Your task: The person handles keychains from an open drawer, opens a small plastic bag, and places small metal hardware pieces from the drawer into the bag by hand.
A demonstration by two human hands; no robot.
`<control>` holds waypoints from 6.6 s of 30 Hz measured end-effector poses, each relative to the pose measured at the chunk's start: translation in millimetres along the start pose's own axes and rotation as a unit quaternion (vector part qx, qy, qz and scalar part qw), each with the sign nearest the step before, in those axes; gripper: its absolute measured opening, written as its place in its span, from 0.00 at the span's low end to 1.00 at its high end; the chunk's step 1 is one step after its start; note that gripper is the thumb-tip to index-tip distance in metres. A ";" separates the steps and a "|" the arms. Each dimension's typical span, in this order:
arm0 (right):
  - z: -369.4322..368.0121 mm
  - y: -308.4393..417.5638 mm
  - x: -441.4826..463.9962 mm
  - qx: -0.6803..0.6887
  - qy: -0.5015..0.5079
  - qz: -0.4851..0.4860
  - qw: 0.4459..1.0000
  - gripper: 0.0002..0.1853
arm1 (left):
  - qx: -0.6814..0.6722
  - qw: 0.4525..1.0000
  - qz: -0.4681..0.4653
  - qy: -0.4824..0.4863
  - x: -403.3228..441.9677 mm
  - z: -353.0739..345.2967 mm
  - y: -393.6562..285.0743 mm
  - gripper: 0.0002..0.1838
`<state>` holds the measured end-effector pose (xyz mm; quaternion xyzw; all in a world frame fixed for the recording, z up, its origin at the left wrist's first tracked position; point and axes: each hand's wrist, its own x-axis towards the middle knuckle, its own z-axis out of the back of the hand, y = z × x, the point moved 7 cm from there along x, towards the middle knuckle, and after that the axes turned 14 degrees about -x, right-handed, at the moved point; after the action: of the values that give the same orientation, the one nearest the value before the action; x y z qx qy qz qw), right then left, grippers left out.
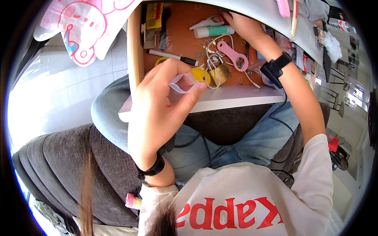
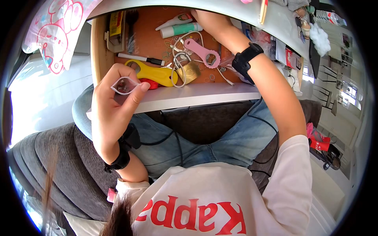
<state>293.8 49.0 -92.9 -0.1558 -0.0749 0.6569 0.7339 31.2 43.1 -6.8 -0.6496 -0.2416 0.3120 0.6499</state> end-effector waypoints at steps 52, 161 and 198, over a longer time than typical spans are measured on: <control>199.2 94.7 -74.6 0.450 -0.047 0.166 0.876 0.09 | 0.006 0.999 -0.047 0.006 -0.1 2.9 -7.6 0.10; 177.8 -24.5 -207.3 0.544 -0.253 0.013 0.800 0.12 | 0.038 0.976 -0.189 0.100 -18.1 -123.6 -101.5 0.09; 170.1 -121.8 -242.0 0.459 -0.303 -0.124 0.826 0.09 | -0.026 0.981 0.050 0.185 29.0 -211.9 -92.0 0.20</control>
<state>324.4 -178.5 129.8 0.4171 -0.0020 0.5330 0.7362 212.0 -79.4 73.7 -0.7238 -0.0924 0.2119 0.6501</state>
